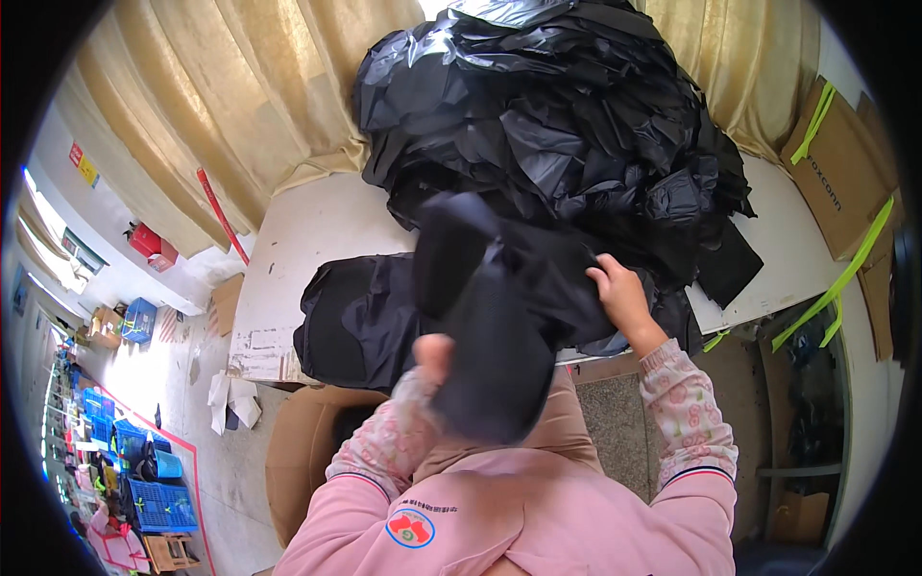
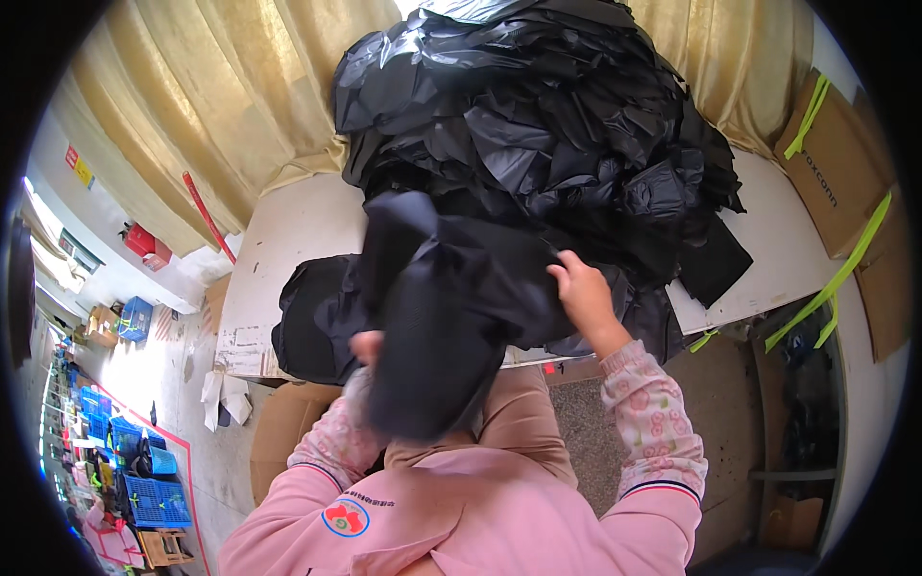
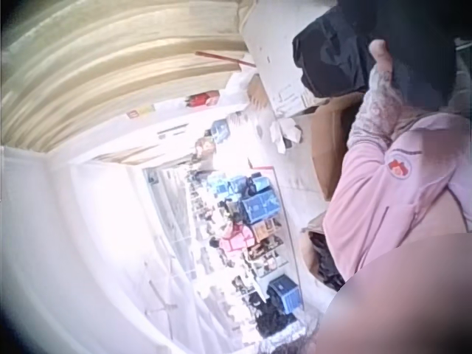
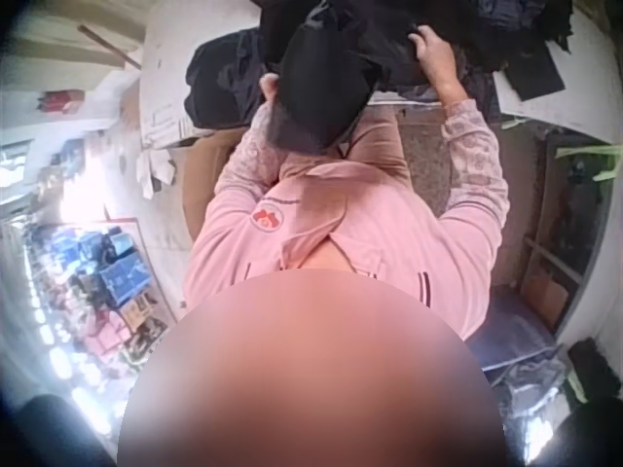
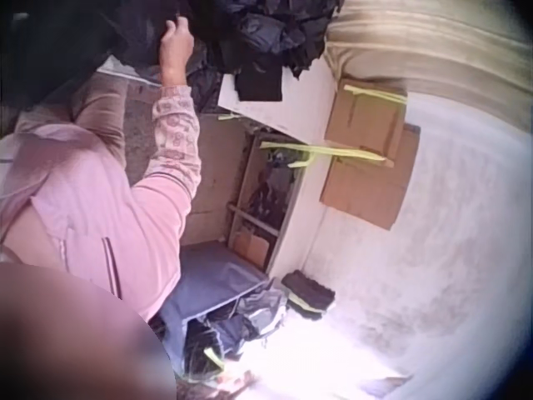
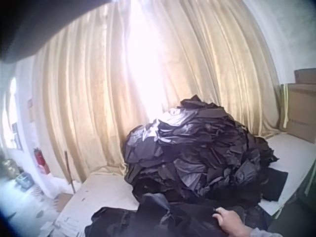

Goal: Folding black fabric bags with mesh components at a workbench in a factory environment.

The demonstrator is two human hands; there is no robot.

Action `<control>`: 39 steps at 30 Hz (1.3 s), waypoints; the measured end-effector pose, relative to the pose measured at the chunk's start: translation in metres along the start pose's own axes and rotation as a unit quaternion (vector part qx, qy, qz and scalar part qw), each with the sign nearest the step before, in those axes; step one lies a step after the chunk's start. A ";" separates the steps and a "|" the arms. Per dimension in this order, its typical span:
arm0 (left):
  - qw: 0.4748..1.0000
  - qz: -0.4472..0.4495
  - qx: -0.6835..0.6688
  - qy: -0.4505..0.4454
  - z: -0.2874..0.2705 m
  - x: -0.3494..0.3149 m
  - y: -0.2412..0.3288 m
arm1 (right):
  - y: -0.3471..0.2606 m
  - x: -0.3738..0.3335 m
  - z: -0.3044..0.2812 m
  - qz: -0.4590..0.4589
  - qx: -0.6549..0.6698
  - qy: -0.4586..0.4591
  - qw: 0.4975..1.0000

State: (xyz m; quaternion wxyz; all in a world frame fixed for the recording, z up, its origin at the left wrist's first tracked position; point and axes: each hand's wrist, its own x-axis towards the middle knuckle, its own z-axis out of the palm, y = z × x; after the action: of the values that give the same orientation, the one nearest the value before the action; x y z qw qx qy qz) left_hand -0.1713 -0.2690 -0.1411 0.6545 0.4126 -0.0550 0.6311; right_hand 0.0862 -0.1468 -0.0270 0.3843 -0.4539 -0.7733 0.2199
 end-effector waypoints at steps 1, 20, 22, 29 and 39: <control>0.998 0.025 0.056 0.030 0.031 -0.027 0.031 | 0.035 -0.010 -0.012 0.032 -0.031 0.016 0.999; 0.652 -0.082 0.642 0.395 0.060 0.056 0.383 | -0.093 -0.016 0.044 -0.015 0.554 -0.158 0.817; 0.508 -0.112 0.765 0.379 0.027 0.036 0.409 | -0.073 -0.035 0.112 -0.009 0.512 -0.156 0.845; 0.506 -0.123 0.851 0.068 0.033 0.012 0.171 | -0.036 -0.079 0.181 0.189 0.290 -0.172 0.922; 0.448 -0.284 0.847 -0.029 0.012 -0.055 0.054 | -0.002 0.064 0.207 0.235 0.356 -0.068 0.902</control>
State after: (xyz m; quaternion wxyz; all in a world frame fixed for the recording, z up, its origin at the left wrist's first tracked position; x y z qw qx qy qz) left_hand -0.2239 -0.3266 -0.1410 0.1210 0.7732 0.6085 0.1312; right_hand -0.0981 -0.0900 -0.1267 0.4035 -0.4393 -0.5386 0.5951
